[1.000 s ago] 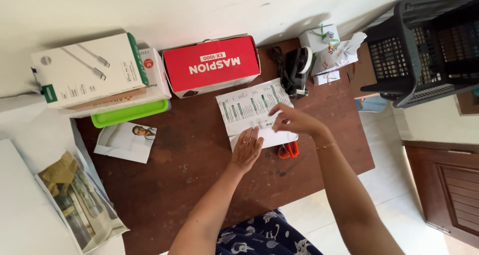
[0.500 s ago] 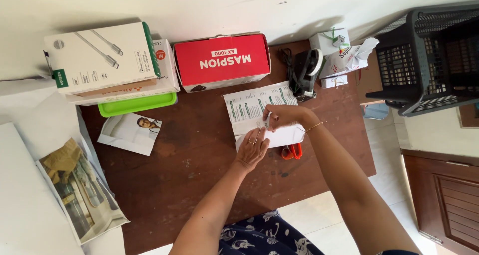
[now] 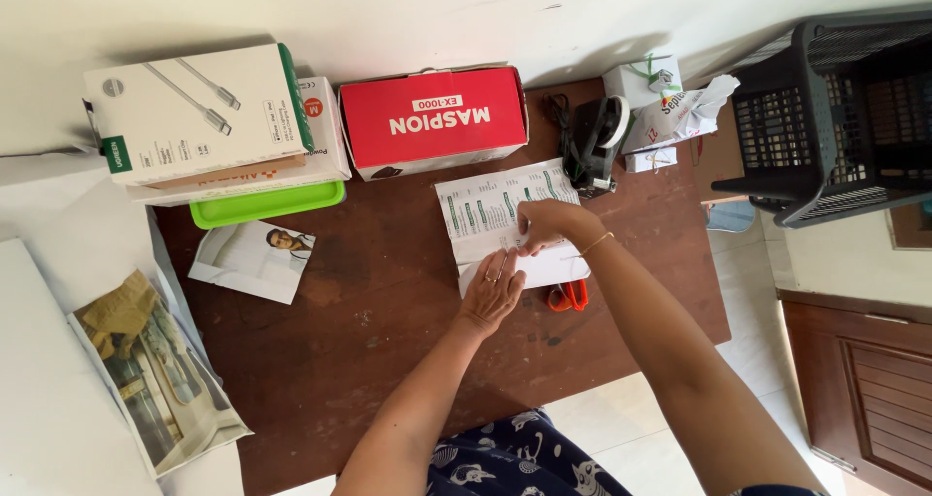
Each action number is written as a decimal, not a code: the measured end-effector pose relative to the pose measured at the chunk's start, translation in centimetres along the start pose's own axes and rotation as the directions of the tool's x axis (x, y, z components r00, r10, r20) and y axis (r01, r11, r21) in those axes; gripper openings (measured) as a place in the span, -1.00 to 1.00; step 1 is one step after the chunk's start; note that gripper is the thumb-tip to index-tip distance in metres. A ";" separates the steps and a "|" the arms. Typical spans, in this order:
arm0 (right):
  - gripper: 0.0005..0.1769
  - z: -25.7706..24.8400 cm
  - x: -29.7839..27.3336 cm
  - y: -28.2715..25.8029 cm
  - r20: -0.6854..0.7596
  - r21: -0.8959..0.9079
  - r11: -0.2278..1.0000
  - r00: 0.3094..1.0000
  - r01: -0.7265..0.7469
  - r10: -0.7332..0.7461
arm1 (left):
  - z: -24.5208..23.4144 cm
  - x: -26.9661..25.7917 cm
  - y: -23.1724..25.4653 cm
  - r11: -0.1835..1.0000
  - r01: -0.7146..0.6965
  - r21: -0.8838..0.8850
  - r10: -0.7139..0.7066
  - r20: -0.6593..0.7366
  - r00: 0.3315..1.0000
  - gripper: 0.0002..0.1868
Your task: The person folds a printed sheet of paper on a wooden table, trims it with scissors, and then folds it into a fan shape. The person uses both hands to align edges and crease folds, and uses red-handled scissors to cut the paper.
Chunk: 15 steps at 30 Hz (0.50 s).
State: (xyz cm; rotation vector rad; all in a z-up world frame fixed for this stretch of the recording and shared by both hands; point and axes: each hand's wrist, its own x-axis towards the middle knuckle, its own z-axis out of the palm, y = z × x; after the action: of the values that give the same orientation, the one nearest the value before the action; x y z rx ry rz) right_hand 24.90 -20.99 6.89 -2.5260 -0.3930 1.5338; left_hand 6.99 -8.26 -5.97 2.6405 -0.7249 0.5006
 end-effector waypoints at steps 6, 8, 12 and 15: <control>-0.60 -0.7 0.3 -1.3 0.051 -0.184 0.976 0.990 -0.118 0.130 | -0.2 -0.1 0.1 1.000 0.021 -0.010 -0.021 -0.034 0.999 -0.72; -0.64 -0.8 0.4 -1.6 0.066 -0.249 0.957 0.983 -0.148 0.169 | -0.4 -0.2 0.2 1.000 0.016 -0.016 -0.017 -0.046 0.999 -0.71; -0.47 -0.7 0.6 -2.0 0.002 -0.392 0.908 0.987 -0.148 0.162 | -0.4 -0.3 0.2 0.999 0.014 -0.042 -0.016 -0.052 0.999 -0.70; -0.23 -0.1 0.8 -1.3 -0.090 -0.520 0.831 0.980 -0.197 0.176 | -0.1 -0.5 0.3 1.000 0.009 -0.015 -0.009 -0.004 1.000 -0.71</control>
State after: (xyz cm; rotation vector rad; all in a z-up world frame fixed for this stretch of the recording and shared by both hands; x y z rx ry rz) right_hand 25.17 -19.52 6.67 -3.0889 -0.6603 1.6176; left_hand 6.45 -8.23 -6.03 2.6264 -0.7121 0.4962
